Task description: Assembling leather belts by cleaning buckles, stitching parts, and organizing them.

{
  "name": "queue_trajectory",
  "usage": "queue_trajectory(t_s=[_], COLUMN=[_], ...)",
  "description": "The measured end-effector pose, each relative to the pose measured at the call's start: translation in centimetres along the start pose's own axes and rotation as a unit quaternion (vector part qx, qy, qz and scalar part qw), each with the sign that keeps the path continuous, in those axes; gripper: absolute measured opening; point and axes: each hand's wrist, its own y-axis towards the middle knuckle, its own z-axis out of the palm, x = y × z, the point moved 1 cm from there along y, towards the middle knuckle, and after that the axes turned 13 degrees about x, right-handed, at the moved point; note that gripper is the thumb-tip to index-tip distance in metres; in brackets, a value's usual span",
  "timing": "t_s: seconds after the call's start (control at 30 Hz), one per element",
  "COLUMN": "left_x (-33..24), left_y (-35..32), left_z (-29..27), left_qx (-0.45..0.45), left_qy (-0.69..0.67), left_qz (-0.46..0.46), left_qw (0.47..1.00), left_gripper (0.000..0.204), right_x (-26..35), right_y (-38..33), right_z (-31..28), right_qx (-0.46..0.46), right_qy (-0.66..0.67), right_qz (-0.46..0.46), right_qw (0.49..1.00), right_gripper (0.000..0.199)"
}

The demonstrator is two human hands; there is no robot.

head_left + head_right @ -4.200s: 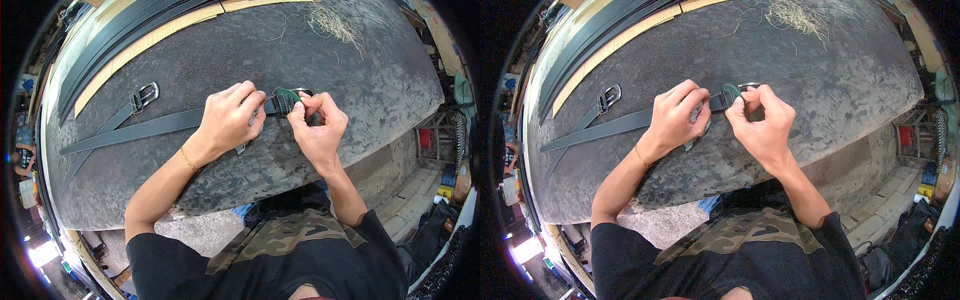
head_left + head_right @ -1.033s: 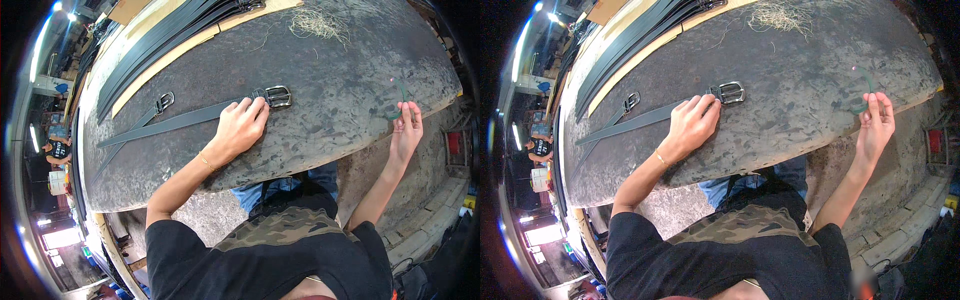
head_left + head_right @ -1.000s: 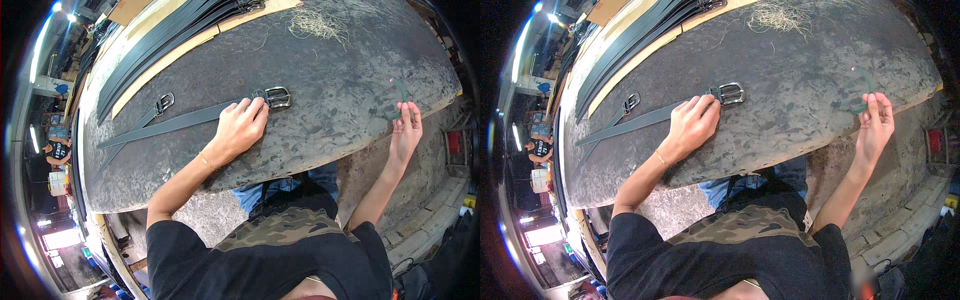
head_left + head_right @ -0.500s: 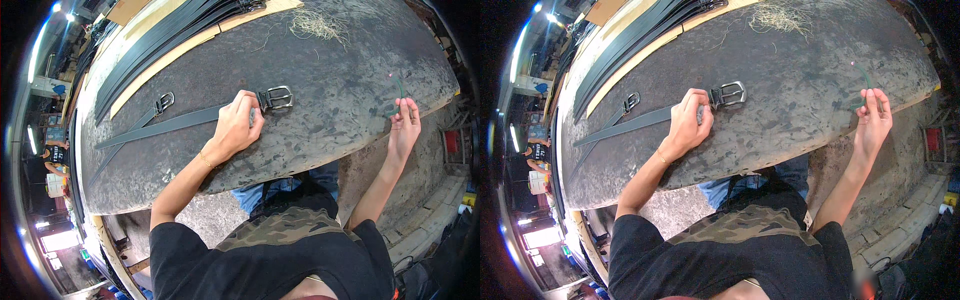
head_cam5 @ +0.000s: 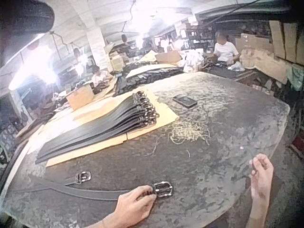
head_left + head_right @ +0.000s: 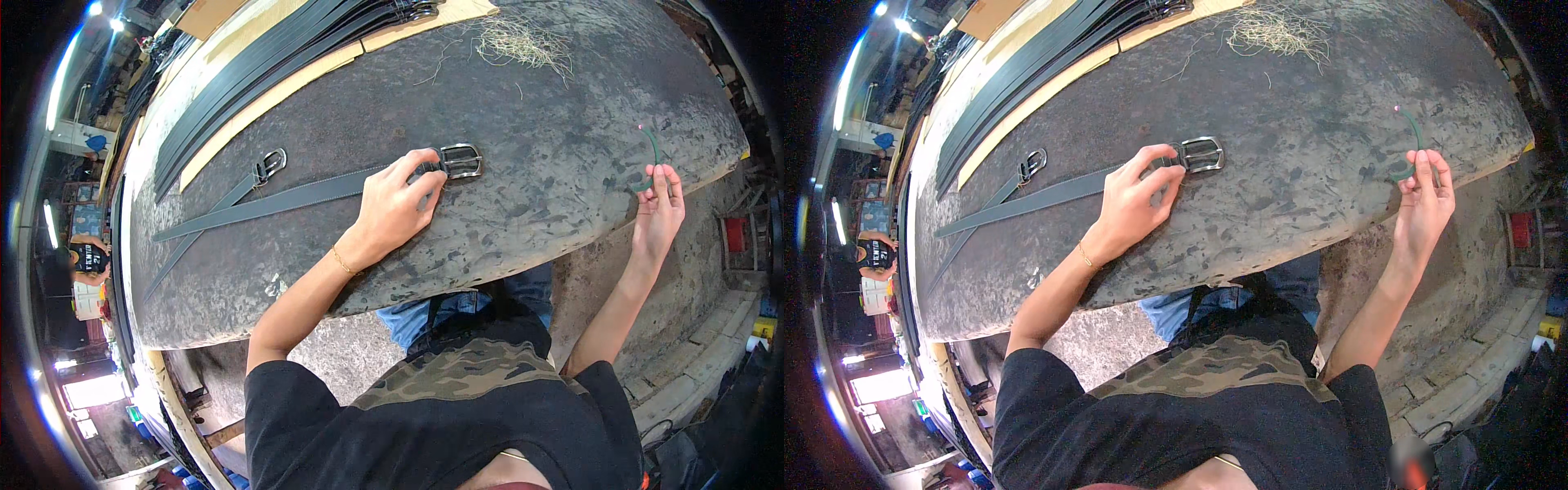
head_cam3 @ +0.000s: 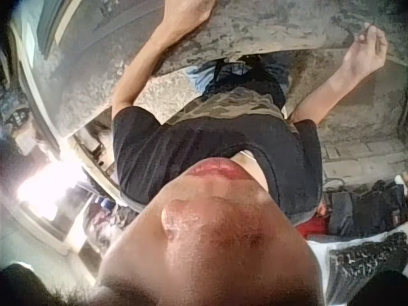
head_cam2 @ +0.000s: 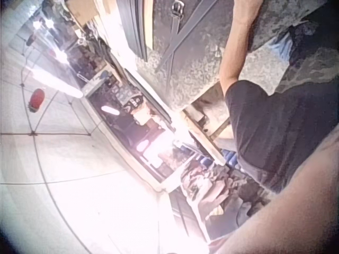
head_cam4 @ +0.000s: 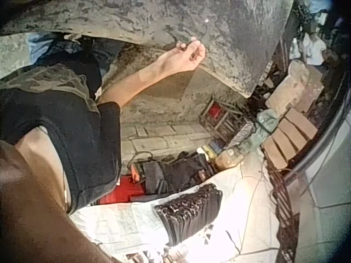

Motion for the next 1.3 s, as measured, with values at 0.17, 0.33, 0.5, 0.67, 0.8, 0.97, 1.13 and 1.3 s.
queue_trajectory(t_s=[0.17, 0.33, 0.5, 0.67, 0.8, 0.97, 1.13, 1.3], left_x=[0.4, 0.8, 0.7, 0.7, 0.9, -0.1, -1.1, -2.1], left_y=[-0.5, -1.5, -1.3, -1.4, -1.6, -1.6, -0.5, 0.5], left_z=[0.1, -0.5, -1.0, -1.3, -1.5, -1.8, -1.2, -1.7], left_qx=[0.005, 0.0, 0.028, 0.052, 0.069, 0.08, 0.069, 0.102], left_qy=[-0.031, -0.035, -0.055, -0.087, -0.118, -0.124, -0.046, 0.012], left_qz=[0.007, 0.024, 0.089, 0.102, 0.095, 0.071, -0.052, -0.075], left_qw=[0.999, 0.999, 0.994, 0.99, 0.986, 0.987, 0.995, 0.992], left_gripper=[0.024, 0.026, 0.027, 0.025, 0.021, 0.018, 0.017, 0.015], right_x=[0.4, -0.2, -2.2, -3.5, -4.7, -5.0, -5.1, -5.1], right_y=[-0.3, -1.3, -2.0, -4.0, -5.8, -5.8, -6.0, -5.6], right_z=[1.7, 7.7, 12.2, 14.9, 17.2, 17.3, 17.2, 16.9], right_qx=[-0.004, 0.079, 0.132, 0.178, 0.174, 0.175, 0.157, 0.146], right_qy=[0.012, 0.001, 0.028, 0.13, 0.232, 0.259, 0.265, 0.288], right_qz=[0.013, 0.064, 0.109, 0.158, 0.242, 0.234, 0.235, 0.245], right_qw=[1.0, 0.995, 0.985, 0.962, 0.926, 0.921, 0.922, 0.914], right_gripper=[0.019, 0.032, 0.026, 0.022, 0.015, 0.014, 0.013, 0.014])
